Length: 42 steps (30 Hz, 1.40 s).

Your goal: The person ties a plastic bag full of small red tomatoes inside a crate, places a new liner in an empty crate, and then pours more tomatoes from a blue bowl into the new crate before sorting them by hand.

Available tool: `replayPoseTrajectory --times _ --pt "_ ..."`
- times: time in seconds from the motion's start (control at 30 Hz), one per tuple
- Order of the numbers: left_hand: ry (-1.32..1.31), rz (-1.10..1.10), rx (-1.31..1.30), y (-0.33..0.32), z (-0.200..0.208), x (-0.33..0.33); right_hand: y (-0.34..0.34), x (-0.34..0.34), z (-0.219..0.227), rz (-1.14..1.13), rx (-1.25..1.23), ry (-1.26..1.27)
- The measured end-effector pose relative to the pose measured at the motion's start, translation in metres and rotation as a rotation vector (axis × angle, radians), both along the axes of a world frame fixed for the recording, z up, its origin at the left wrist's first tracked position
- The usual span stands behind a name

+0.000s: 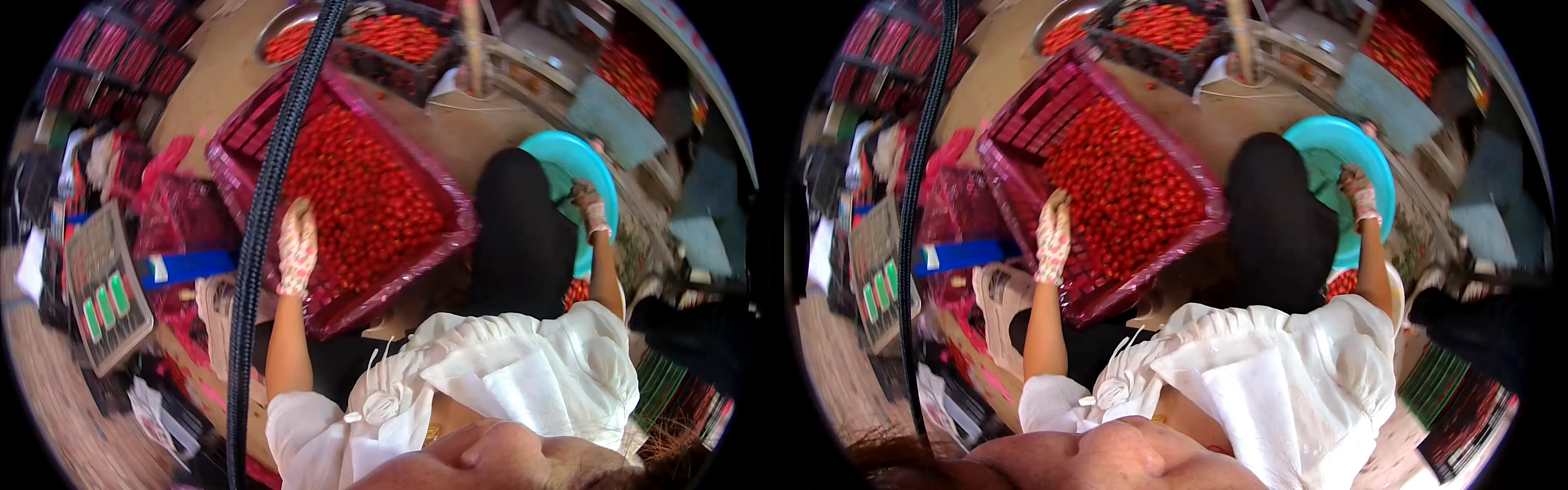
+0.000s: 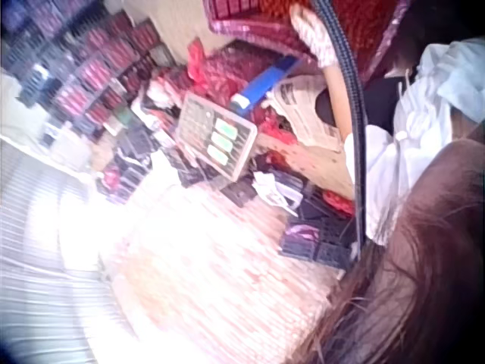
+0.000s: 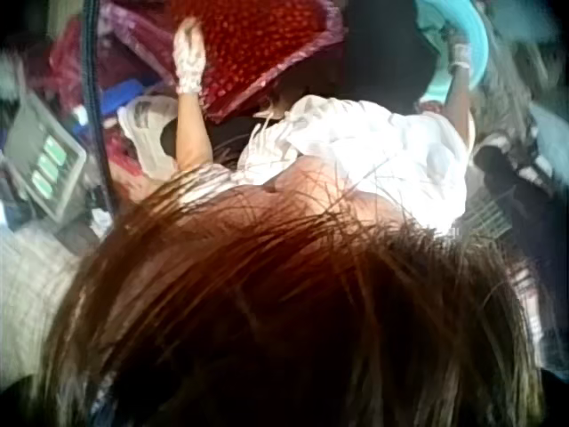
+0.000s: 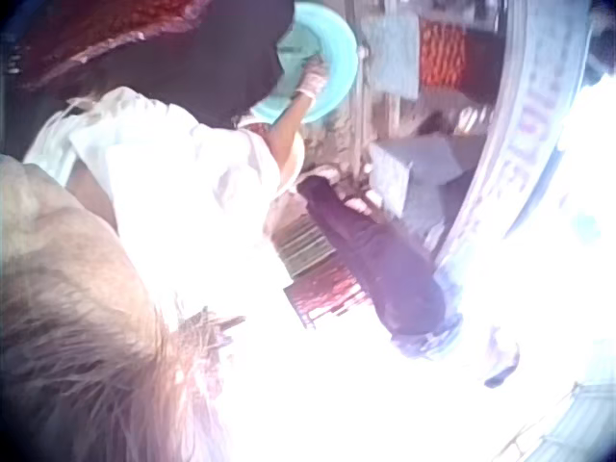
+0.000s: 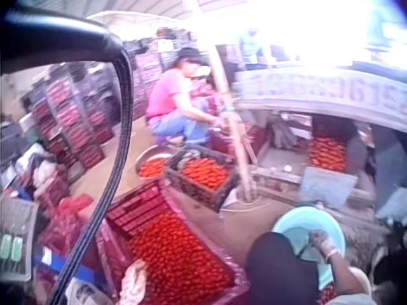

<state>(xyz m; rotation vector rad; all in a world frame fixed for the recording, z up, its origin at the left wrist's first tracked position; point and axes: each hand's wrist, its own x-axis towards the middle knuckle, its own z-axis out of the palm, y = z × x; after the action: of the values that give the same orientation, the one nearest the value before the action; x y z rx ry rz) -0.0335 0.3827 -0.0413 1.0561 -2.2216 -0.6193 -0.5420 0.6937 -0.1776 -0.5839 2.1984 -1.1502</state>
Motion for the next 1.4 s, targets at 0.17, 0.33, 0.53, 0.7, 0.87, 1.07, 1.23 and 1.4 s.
replayPoseTrajectory --times 0.17,0.33,0.53,0.7,0.87,1.07,1.23,1.4 --pt "0.157 -0.068 0.165 0.024 0.001 -0.02 0.092 0.094 -0.122 0.304 -0.058 0.27" --pt "0.258 -0.101 0.248 0.06 0.008 -0.042 0.063 0.141 -0.126 0.451 0.271 0.349" --pt "0.208 -0.113 0.254 0.094 0.011 -0.057 0.031 0.096 -0.083 0.33 0.264 0.382" --pt "0.088 -0.155 0.107 0.113 0.016 -0.071 -0.001 0.03 -0.022 -0.03 -0.171 0.203" --pt "0.042 -0.19 0.003 0.124 0.036 -0.097 -0.026 -0.074 0.026 -0.409 -0.486 0.148" --pt "-0.019 -0.304 -0.188 0.128 0.07 -0.156 -0.013 -0.074 0.007 -0.04 -0.069 0.682" --pt "0.081 -0.391 -0.17 0.136 0.081 -0.206 0.047 0.036 -0.019 0.626 0.295 0.538" --pt "0.099 -0.559 0.044 0.155 0.098 -0.258 0.074 0.092 -0.08 0.606 0.286 0.387"
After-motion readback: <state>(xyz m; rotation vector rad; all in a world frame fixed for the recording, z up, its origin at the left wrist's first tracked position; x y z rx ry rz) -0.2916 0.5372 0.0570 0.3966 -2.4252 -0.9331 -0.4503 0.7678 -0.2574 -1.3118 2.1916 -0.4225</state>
